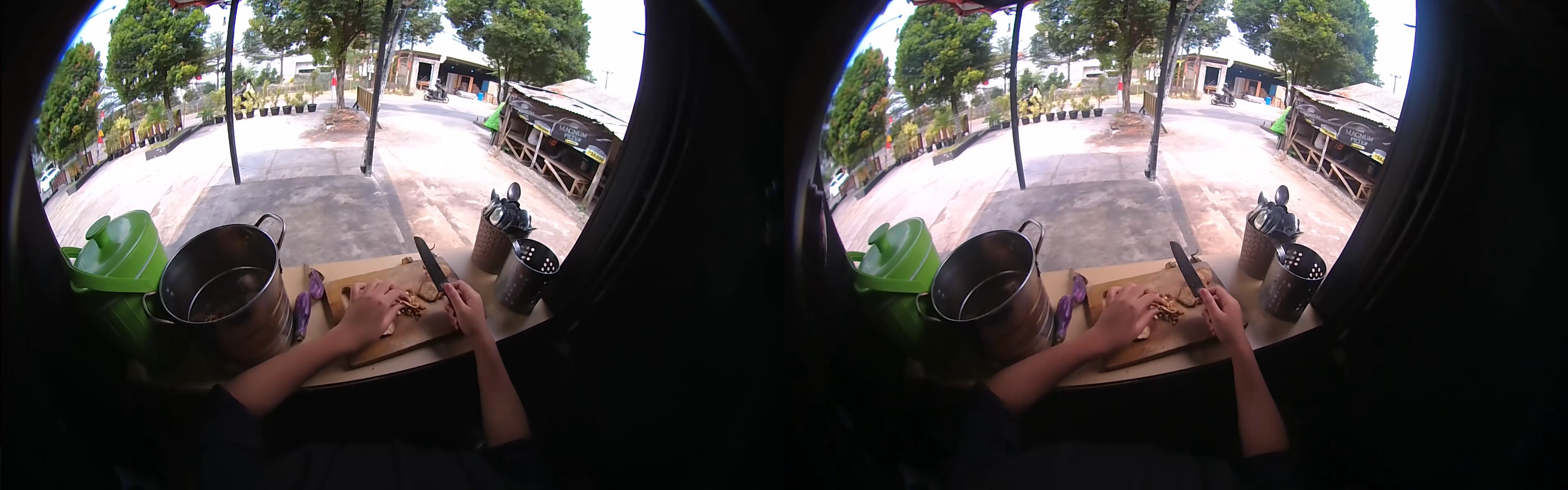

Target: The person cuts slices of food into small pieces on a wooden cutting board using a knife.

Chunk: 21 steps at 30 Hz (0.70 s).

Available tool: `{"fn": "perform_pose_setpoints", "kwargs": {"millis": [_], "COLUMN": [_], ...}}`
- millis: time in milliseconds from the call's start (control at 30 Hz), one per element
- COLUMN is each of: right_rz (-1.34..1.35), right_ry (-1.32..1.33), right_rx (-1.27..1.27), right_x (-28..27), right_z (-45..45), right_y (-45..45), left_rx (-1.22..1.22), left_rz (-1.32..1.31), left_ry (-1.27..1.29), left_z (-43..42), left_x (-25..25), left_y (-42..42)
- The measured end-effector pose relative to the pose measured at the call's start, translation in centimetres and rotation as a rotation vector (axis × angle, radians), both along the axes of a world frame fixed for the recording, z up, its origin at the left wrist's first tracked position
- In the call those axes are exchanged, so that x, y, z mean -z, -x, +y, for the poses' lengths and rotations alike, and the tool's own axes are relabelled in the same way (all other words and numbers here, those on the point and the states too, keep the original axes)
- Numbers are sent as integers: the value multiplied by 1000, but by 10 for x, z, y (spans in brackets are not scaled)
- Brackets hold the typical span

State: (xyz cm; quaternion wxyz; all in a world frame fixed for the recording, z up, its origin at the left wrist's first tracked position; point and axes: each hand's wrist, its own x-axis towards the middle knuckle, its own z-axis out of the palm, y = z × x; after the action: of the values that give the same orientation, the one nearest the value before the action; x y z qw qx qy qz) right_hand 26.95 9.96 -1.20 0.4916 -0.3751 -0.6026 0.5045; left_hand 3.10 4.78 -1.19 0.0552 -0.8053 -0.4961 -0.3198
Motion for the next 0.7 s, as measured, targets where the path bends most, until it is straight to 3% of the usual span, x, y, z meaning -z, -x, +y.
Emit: {"fn": "perform_pose_setpoints", "kwargs": {"millis": [133, 367, 533, 700], "right_rz": [25, 3, 15, -57], "right_ry": [16, -11, 25, 22], "right_rx": [-16, -1, -16, -20], "right_x": [-1, 4, -1, -3], "right_z": [-2, 0, -4, -8], "right_y": [-1, 0, 2, 0], "left_rx": [-45, -47, 43, 49], "left_rz": [149, 111, -124, -212], "left_ry": [-20, 43, 160, 221], "left_z": [17, 19, -1, -3], "left_x": [-2, -10, -38, -31], "left_y": [-7, -4, 9, 17]}}
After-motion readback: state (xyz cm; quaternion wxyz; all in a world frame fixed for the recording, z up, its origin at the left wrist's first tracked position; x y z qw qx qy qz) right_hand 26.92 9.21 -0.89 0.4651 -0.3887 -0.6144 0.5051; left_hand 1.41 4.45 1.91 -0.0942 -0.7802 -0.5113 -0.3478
